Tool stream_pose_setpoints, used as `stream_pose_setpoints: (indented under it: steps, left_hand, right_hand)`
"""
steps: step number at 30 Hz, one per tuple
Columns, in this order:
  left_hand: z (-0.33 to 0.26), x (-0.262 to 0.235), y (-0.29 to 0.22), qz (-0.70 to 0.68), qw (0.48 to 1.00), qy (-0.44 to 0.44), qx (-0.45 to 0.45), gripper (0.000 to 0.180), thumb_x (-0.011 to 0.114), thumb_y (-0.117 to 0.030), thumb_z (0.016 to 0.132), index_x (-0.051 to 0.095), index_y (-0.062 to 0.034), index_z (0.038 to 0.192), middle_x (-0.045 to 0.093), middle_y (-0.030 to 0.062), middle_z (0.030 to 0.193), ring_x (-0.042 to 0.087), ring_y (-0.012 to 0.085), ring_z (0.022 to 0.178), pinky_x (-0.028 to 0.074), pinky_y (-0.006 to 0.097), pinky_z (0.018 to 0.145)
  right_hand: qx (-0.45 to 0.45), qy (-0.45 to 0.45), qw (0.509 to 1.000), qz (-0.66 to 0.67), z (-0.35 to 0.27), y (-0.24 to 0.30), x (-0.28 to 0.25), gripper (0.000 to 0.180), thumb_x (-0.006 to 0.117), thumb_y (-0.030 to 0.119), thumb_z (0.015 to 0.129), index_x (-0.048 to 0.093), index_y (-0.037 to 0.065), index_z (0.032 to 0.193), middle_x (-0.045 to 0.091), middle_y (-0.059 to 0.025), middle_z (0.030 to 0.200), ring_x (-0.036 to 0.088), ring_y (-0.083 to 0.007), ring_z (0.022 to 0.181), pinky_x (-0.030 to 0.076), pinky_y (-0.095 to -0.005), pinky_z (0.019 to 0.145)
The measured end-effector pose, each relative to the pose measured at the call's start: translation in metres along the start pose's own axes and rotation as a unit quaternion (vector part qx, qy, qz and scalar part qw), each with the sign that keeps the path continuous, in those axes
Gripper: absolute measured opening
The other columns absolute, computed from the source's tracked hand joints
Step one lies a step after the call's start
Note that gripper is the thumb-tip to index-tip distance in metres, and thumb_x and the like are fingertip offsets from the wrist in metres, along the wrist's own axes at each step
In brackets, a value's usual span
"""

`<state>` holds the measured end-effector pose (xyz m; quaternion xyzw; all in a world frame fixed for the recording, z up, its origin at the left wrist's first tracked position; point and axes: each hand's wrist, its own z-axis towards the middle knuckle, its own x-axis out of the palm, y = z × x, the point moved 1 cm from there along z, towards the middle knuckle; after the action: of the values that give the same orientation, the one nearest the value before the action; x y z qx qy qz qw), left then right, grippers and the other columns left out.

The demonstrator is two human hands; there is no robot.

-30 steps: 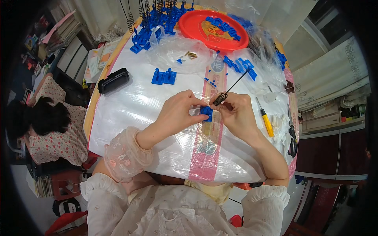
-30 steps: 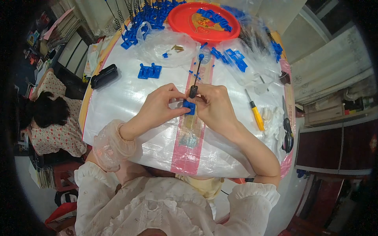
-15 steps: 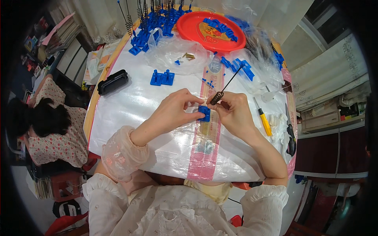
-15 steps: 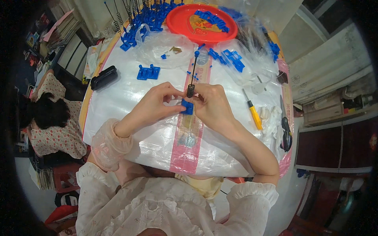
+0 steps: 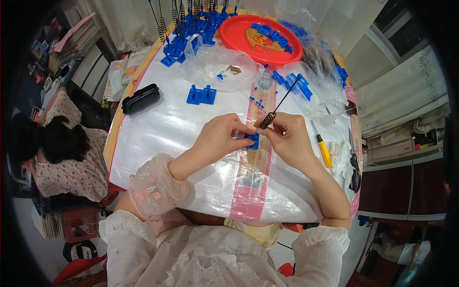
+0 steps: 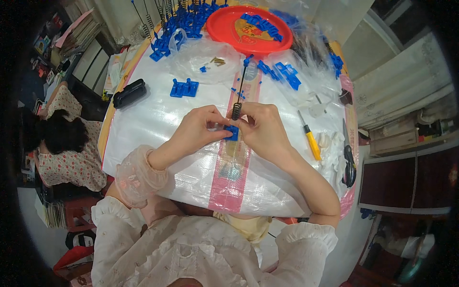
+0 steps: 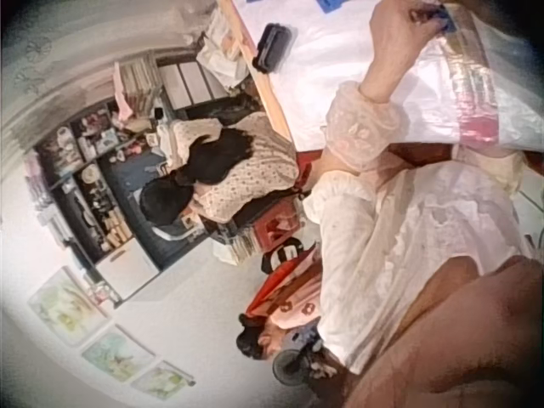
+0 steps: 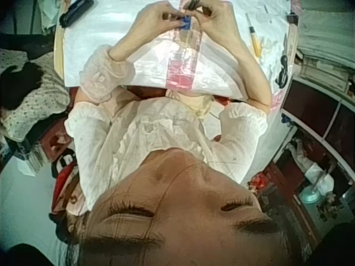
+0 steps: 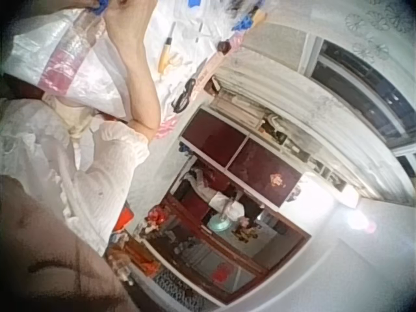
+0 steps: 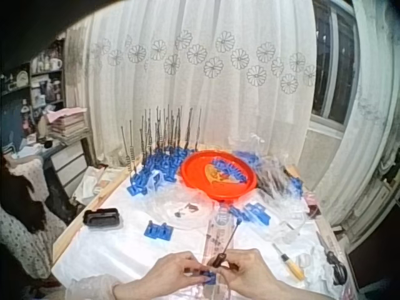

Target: The recorder is assembling small blue plastic parts onto a metal spring and wire component.

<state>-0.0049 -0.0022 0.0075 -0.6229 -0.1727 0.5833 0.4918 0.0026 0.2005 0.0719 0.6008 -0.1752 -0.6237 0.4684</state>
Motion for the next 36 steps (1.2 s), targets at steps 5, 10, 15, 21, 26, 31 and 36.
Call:
stream_pose_setpoints:
  steps: [5, 10, 15, 21, 26, 31, 36]
  left_hand:
    - [-0.0006, -0.0001, 0.0007, -0.001, 1.0, -0.005, -0.001, 0.028, 0.09, -0.019, 0.078, 0.084, -0.0113, 0.104, 0.067, 0.0047, 0.085, 0.062, 0.0179, 0.073, 0.051, 0.034, 0.069]
    - [-0.0001, 0.0, 0.0008, 0.006, 1.0, -0.008, 0.005, 0.028, 0.09, -0.019, 0.078, 0.084, -0.01, 0.103, 0.067, 0.0056, 0.085, 0.063, 0.019, 0.073, 0.051, 0.034, 0.069]
    - [0.0003, 0.0005, 0.0022, 0.006, 1.0, -0.009, 0.004, 0.028, 0.09, -0.021, 0.078, 0.083, -0.009, 0.102, 0.068, 0.0061, 0.085, 0.063, 0.0199, 0.074, 0.052, 0.034, 0.069]
    - [0.0002, -0.0001, 0.0022, 0.01, 1.0, -0.006, 0.003, 0.028, 0.09, -0.021, 0.078, 0.083, -0.0085, 0.102, 0.067, 0.0065, 0.085, 0.063, 0.0202, 0.075, 0.052, 0.035, 0.07]
    - [-0.0003, -0.0002, 0.0029, -0.001, 1.0, -0.007, 0.004, 0.029, 0.09, -0.022, 0.078, 0.083, -0.0089, 0.103, 0.067, 0.0068, 0.086, 0.063, 0.021, 0.075, 0.051, 0.035, 0.07]
    - [0.0, -0.0004, 0.0023, 0.0, 1.0, -0.009, 0.001, 0.029, 0.09, -0.022, 0.078, 0.083, -0.0094, 0.104, 0.067, 0.007, 0.086, 0.062, 0.0212, 0.075, 0.051, 0.036, 0.07]
    - [0.0009, -0.0004, 0.0033, 0.009, 1.0, -0.002, 0.003, 0.029, 0.089, -0.021, 0.078, 0.084, -0.0108, 0.104, 0.067, 0.0067, 0.087, 0.06, 0.0207, 0.074, 0.05, 0.035, 0.07]
  right_hand:
    - [-0.012, -0.006, 1.0, 0.009, -0.0006, -0.0014, 0.0009, 0.018, 0.073, -0.007, 0.082, 0.076, -0.001, 0.099, 0.074, -0.0159, 0.084, 0.061, -0.0202, 0.06, 0.049, -0.0335, 0.059]
    - [-0.02, -0.008, 1.0, 0.003, -0.0003, -0.0042, 0.001, 0.019, 0.075, -0.006, 0.082, 0.077, -0.001, 0.101, 0.076, -0.0151, 0.086, 0.06, -0.0186, 0.058, 0.048, -0.0328, 0.058]
    - [-0.003, -0.017, 1.0, -0.015, -0.0008, 0.0003, 0.0001, 0.02, 0.074, -0.005, 0.083, 0.078, -0.001, 0.102, 0.077, -0.0127, 0.086, 0.057, -0.0152, 0.057, 0.047, -0.031, 0.056]
    - [0.011, -0.018, 1.0, -0.011, 0.0, 0.0009, -0.0004, 0.018, 0.074, -0.004, 0.083, 0.077, 0.0, 0.101, 0.077, -0.0114, 0.083, 0.051, -0.0124, 0.055, 0.044, -0.03, 0.054]
    - [0.03, -0.003, 0.999, -0.013, 0.0002, 0.0026, -0.0025, 0.017, 0.076, -0.003, 0.083, 0.077, 0.001, 0.1, 0.076, -0.0119, 0.082, 0.049, -0.0123, 0.054, 0.041, -0.0309, 0.053]
    - [0.016, -0.008, 1.0, -0.024, -0.0005, 0.001, -0.0021, 0.018, 0.075, -0.003, 0.083, 0.077, 0.001, 0.1, 0.076, -0.0128, 0.082, 0.051, -0.0138, 0.054, 0.042, -0.0312, 0.053]
    - [0.006, -0.013, 0.999, -0.029, -0.0007, -0.0013, -0.0012, 0.019, 0.074, -0.005, 0.083, 0.077, 0.0, 0.101, 0.076, -0.0132, 0.081, 0.055, -0.0142, 0.055, 0.045, -0.0314, 0.054]
